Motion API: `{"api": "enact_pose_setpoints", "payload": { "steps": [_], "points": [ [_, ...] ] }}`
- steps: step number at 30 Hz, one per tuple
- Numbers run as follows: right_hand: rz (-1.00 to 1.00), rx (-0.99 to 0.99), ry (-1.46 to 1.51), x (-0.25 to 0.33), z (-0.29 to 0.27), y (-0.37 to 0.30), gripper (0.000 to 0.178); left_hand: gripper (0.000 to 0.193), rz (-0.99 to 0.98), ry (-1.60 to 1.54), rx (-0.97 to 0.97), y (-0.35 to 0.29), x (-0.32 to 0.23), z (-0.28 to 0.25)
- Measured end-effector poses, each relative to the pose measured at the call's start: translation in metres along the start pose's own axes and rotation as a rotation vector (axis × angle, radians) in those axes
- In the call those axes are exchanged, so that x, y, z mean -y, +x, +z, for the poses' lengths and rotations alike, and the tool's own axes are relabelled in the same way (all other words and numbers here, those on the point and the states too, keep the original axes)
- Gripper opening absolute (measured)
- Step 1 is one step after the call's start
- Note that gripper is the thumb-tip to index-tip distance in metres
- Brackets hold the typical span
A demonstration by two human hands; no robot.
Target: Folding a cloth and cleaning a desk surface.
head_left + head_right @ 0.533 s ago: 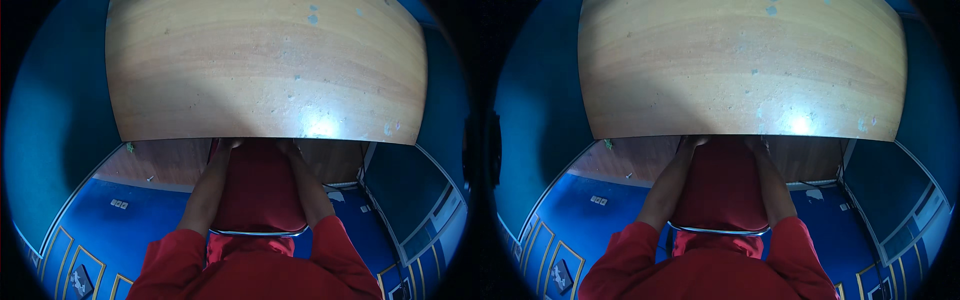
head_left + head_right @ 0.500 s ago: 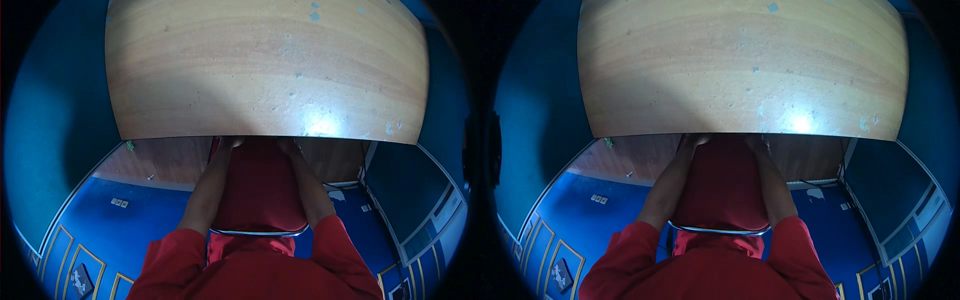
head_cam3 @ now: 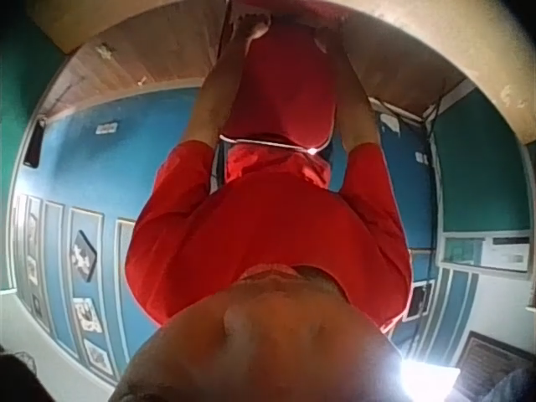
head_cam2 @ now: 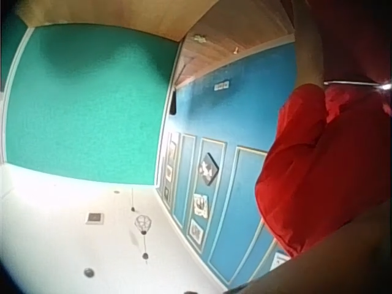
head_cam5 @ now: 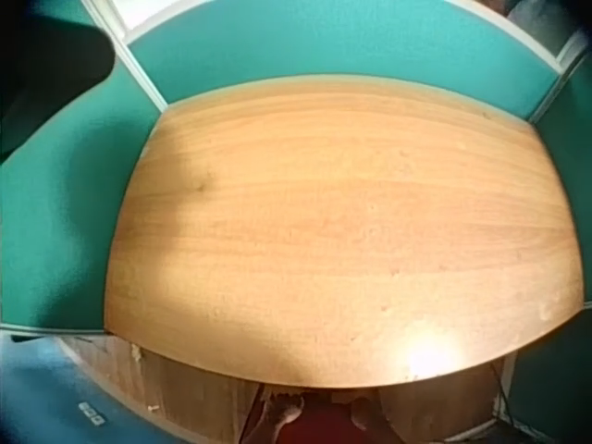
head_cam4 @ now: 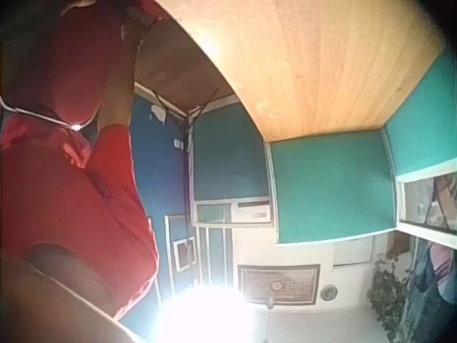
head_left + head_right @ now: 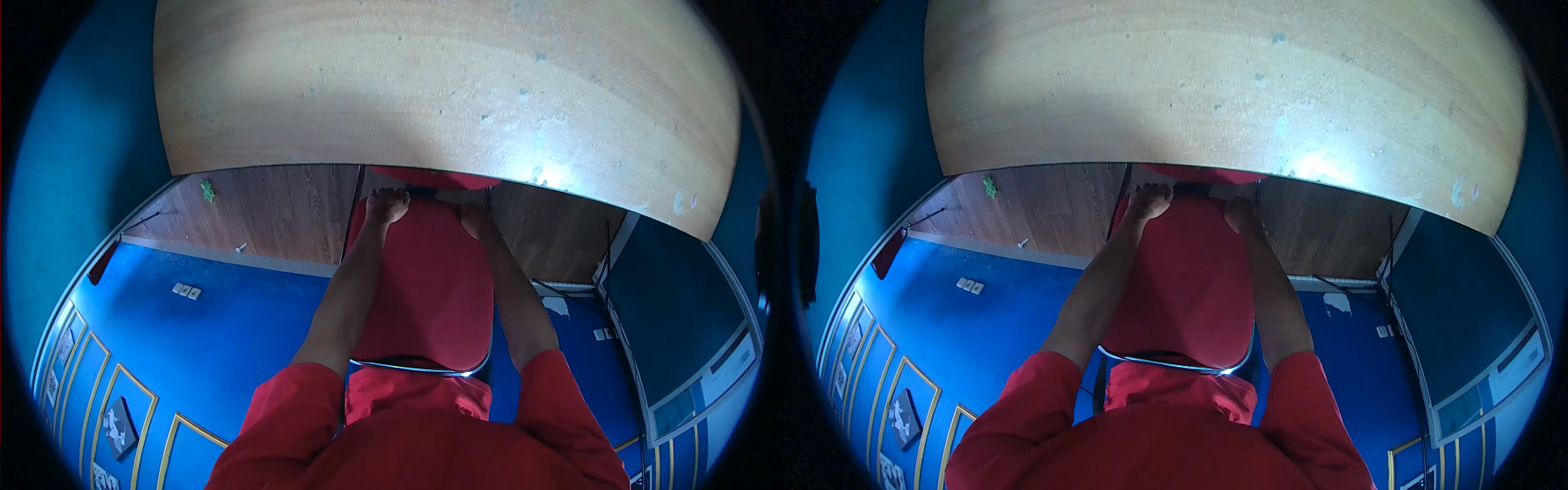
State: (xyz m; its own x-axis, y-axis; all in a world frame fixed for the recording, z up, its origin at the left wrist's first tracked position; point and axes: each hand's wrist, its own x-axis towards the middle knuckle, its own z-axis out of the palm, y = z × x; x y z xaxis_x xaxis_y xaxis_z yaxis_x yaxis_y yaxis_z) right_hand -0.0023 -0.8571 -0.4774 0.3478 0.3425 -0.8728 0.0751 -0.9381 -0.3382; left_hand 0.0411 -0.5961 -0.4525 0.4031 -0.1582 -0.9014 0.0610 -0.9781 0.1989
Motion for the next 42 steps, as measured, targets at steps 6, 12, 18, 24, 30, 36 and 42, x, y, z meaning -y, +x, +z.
{"api": "enact_pose_setpoints", "payload": {
  "steps": [6,12,18,24,30,36,42],
  "points": [
    [0.243,-0.096,0.396,0.003,0.001,-0.009,0.045,0.042,0.027,0.072,-0.050,-0.008,-0.004,0.002],
    [0.163,-0.365,0.327,0.026,0.001,-0.091,0.050,0.049,0.122,0.013,-0.245,-0.054,-0.005,0.003],
    [0.071,-0.377,0.397,0.043,-0.003,-0.157,0.054,0.059,0.110,0.003,-0.168,-0.114,-0.010,0.003],
    [0.088,-0.312,0.325,0.073,-0.018,-0.212,0.054,0.061,0.118,0.001,-0.156,-0.172,-0.021,-0.002],
    [0.004,-0.300,0.286,0.112,-0.030,-0.273,0.058,0.061,0.111,-0.017,-0.156,-0.233,-0.035,-0.008],
    [-0.315,-0.231,0.251,0.132,-0.040,-0.331,0.084,0.063,0.101,-0.020,-0.138,-0.278,-0.059,-0.025],
    [-0.391,-0.460,-0.039,0.132,-0.043,-0.343,0.090,0.066,0.115,0.036,-0.167,-0.300,-0.081,-0.038]
  ]
}}
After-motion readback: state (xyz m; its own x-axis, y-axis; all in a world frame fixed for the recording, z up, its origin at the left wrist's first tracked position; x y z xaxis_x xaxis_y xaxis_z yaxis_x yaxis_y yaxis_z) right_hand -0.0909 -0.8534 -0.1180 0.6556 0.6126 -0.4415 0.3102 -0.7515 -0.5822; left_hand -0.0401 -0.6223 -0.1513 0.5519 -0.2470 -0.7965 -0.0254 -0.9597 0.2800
